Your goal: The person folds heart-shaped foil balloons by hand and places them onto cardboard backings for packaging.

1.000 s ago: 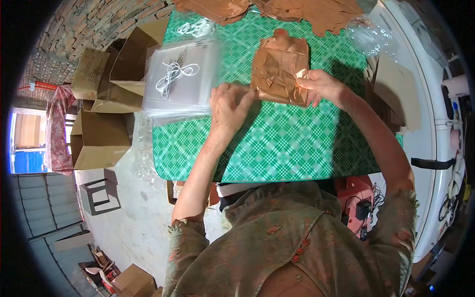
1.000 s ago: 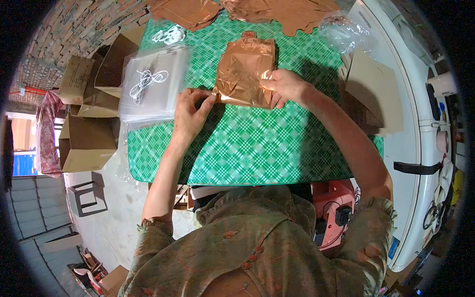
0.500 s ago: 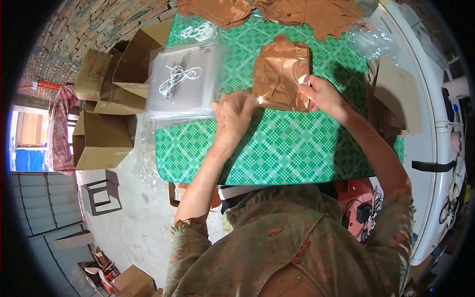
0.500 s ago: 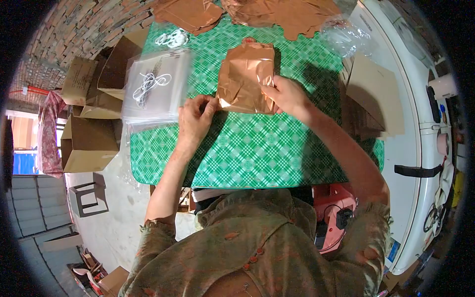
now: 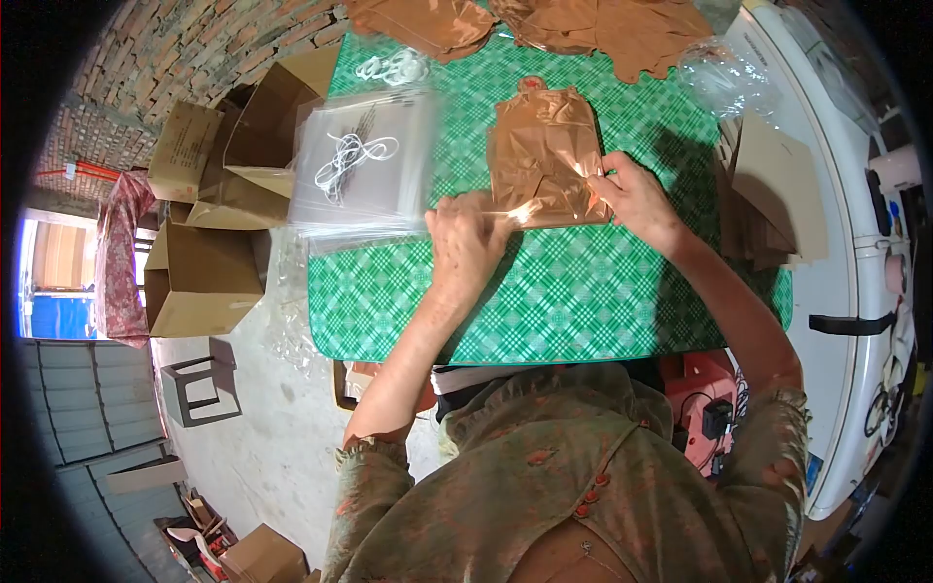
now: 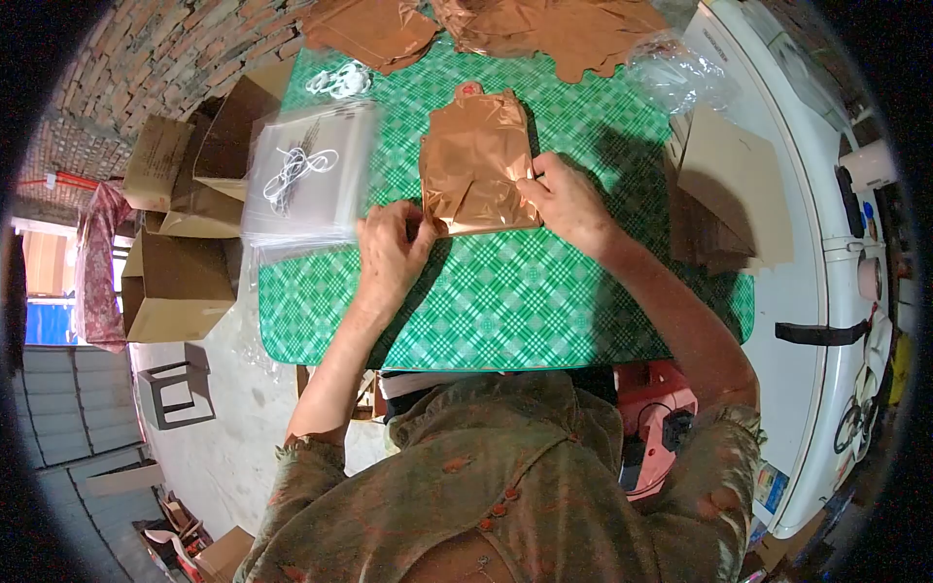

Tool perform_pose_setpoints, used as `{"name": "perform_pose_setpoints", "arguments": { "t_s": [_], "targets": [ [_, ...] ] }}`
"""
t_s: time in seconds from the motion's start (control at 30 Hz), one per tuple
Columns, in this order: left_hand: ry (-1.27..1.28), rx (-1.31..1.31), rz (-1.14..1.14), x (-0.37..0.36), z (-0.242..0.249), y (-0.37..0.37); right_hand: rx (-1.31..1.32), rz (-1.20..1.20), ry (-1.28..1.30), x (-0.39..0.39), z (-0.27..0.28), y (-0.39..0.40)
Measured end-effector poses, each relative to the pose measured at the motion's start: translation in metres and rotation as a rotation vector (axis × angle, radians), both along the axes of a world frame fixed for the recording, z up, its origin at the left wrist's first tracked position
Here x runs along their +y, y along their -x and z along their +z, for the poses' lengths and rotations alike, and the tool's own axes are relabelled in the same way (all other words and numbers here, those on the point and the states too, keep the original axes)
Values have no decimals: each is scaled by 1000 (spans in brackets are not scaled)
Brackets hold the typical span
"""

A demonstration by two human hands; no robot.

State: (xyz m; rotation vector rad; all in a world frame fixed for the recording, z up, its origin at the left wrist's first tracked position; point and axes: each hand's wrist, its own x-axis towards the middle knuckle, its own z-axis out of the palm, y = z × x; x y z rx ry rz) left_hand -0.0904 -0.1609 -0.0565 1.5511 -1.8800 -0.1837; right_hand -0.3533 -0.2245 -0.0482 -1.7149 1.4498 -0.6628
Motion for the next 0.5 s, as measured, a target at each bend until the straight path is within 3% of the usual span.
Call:
{"name": "perform_pose_setpoints", "arguments": {
  "t_s": [0.5],
  "targets": [
    [81, -68, -7, 9, -3, 13, 203, 51, 60, -5, 10, -7]
  ]
}}
